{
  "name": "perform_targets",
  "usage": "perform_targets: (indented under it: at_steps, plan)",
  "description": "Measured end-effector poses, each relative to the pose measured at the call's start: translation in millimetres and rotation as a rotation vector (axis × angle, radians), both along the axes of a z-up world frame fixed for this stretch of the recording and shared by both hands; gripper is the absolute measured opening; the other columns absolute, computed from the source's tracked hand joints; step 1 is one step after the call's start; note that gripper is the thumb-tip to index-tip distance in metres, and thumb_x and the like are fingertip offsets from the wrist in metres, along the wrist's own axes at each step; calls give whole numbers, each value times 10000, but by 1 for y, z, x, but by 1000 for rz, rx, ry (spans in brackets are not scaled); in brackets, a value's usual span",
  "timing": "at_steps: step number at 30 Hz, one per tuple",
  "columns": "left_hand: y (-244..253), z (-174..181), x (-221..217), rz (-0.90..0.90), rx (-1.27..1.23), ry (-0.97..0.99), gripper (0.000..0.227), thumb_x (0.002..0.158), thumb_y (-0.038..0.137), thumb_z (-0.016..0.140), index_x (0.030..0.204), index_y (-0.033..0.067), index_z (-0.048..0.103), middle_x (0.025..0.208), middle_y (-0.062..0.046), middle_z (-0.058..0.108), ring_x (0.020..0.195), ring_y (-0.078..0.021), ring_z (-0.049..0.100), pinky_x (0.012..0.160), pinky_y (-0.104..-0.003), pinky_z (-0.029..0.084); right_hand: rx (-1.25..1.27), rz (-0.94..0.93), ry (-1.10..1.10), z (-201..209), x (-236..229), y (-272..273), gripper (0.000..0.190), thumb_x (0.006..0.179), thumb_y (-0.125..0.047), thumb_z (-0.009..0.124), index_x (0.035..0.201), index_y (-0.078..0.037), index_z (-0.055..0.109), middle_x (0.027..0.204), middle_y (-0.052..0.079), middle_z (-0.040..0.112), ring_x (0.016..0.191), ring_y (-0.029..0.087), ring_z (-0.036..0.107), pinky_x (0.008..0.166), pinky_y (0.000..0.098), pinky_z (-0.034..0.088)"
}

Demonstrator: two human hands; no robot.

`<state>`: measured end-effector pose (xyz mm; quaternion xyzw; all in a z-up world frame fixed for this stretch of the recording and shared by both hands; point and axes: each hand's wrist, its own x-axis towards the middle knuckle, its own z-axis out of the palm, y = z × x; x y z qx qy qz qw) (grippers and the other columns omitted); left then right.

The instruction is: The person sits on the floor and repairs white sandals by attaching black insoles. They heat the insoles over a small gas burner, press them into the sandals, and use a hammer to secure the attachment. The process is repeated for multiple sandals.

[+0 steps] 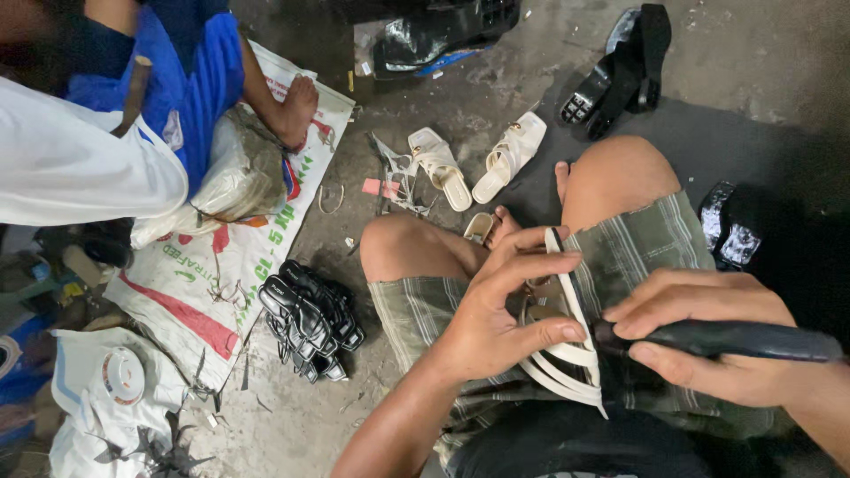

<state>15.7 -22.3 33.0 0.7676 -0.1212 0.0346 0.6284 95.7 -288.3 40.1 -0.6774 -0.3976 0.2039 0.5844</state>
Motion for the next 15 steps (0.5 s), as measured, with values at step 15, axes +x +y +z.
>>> perform_targets:
  at_steps: [15]
  plan:
    - [-10, 13, -1, 42, 16, 39, 376, 855, 224, 885, 1189, 106, 760, 1255, -69, 632, 1286, -201, 569, 1336, -476, 117, -16, -30, -79, 11, 2, -3, 174, 789, -144, 824, 948, -89, 780, 1000, 76, 812, 890, 181, 772, 750, 285, 605]
